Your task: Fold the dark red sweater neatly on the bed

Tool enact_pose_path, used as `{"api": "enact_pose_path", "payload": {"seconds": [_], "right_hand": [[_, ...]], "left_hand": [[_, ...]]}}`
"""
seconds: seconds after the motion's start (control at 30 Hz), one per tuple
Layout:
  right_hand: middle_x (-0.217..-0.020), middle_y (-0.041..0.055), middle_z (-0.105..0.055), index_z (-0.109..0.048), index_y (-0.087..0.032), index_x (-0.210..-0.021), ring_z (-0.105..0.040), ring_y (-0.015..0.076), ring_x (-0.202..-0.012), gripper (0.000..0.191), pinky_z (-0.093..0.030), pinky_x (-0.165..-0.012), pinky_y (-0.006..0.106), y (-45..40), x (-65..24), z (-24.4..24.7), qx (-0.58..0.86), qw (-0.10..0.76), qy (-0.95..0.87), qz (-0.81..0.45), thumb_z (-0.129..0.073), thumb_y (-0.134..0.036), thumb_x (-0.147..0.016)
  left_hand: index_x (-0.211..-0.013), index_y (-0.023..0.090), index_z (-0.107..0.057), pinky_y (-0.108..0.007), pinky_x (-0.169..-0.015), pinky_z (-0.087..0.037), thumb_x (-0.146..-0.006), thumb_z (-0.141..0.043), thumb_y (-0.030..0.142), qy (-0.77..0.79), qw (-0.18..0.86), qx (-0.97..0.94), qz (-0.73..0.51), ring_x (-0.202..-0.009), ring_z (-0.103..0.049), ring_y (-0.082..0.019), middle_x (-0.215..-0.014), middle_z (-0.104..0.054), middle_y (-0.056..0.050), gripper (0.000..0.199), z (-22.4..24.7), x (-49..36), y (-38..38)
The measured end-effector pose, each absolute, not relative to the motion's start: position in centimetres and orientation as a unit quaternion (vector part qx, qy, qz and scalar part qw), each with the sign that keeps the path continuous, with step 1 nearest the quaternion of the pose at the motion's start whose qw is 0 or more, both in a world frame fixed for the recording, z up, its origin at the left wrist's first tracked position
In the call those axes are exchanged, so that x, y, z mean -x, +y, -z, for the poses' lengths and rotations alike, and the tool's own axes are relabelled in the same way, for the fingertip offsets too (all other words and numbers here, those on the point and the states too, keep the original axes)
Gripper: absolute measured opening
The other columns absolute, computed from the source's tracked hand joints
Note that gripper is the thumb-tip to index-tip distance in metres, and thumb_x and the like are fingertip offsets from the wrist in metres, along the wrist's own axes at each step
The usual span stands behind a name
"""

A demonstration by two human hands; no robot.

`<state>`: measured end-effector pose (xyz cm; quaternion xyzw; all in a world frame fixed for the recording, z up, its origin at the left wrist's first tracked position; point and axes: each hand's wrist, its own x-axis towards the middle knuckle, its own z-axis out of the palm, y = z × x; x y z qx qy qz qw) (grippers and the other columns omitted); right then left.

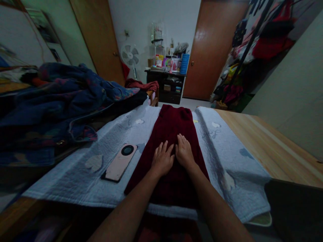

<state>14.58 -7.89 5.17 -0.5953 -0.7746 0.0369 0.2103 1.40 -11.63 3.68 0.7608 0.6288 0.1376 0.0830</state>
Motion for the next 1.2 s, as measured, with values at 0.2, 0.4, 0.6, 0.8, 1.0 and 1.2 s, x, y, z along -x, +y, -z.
{"api": "enact_pose_path", "payload": {"seconds": [0.2,0.4,0.6,0.8,1.0,1.2], "right_hand": [[-0.151,0.0131,-0.036,-0.042,-0.009,-0.141,-0.026,0.0241,-0.142,0.049,-0.023,-0.114,0.041,-7.9,-14.5,-3.1,0.612,0.181,-0.768,-0.060,-0.030,-0.024,-0.095],[-0.153,0.0125,-0.033,-0.042,-0.009,-0.141,-0.024,0.0248,-0.143,0.051,-0.022,-0.114,0.041,-7.8,-14.3,-3.5,0.619,0.167,-0.765,-0.064,-0.034,-0.027,-0.095],[-0.152,0.0126,-0.034,-0.042,-0.009,-0.141,-0.026,0.0255,-0.142,0.050,-0.023,-0.114,0.041,-7.9,-14.2,-3.4,0.619,0.170,-0.764,-0.062,-0.035,-0.026,-0.095],[-0.151,0.0133,-0.035,-0.043,-0.009,-0.141,-0.027,0.0261,-0.142,0.050,-0.024,-0.114,0.043,-7.9,-14.2,-3.4,0.619,0.182,-0.761,-0.066,-0.036,-0.026,-0.094],[-0.152,0.0124,-0.034,-0.042,-0.010,-0.142,-0.025,0.0250,-0.143,0.051,-0.023,-0.114,0.043,-7.8,-14.2,-3.3,0.622,0.179,-0.760,-0.068,-0.037,-0.027,-0.094],[-0.152,0.0113,-0.033,-0.042,-0.010,-0.142,-0.026,0.0250,-0.142,0.051,-0.022,-0.115,0.041,-7.9,-14.1,-3.4,0.626,0.176,-0.757,-0.068,-0.036,-0.028,-0.095]], "left_hand": [[-0.149,0.020,-0.027,-0.042,-0.117,-0.021,-0.096,-0.033,0.032,0.631,0.066,-0.761,-0.136,-0.145,-0.018,-0.024,-0.158,-0.022,-0.005,0.055,-3.3,-1.5,-11.6],[-0.149,0.020,-0.028,-0.043,-0.116,-0.022,-0.096,-0.035,0.036,0.628,0.067,-0.767,-0.114,-0.145,-0.018,-0.026,-0.158,-0.021,-0.008,0.056,-3.4,-1.4,-11.4],[-0.149,0.023,-0.027,-0.046,-0.115,-0.023,-0.095,-0.037,0.046,0.563,0.070,-0.820,-0.076,-0.145,-0.020,-0.025,-0.158,-0.020,-0.008,0.059,-3.9,1.0,-9.0],[-0.148,0.016,-0.030,-0.043,-0.117,-0.020,-0.098,-0.033,0.041,0.573,-0.004,-0.814,-0.098,-0.145,-0.020,-0.023,-0.157,-0.024,-0.010,0.056,-3.2,3.3,-5.2],[-0.147,0.017,-0.031,-0.044,-0.116,-0.021,-0.098,-0.030,0.046,0.581,-0.031,-0.805,-0.115,-0.144,-0.022,-0.023,-0.156,-0.028,-0.009,0.057,-2.8,3.6,-2.3],[-0.148,0.018,-0.029,-0.044,-0.111,-0.030,-0.098,-0.027,0.047,0.600,-0.007,-0.791,-0.118,-0.138,-0.035,-0.024,-0.154,-0.031,-0.009,0.057,-3.8,3.0,0.6]]}}
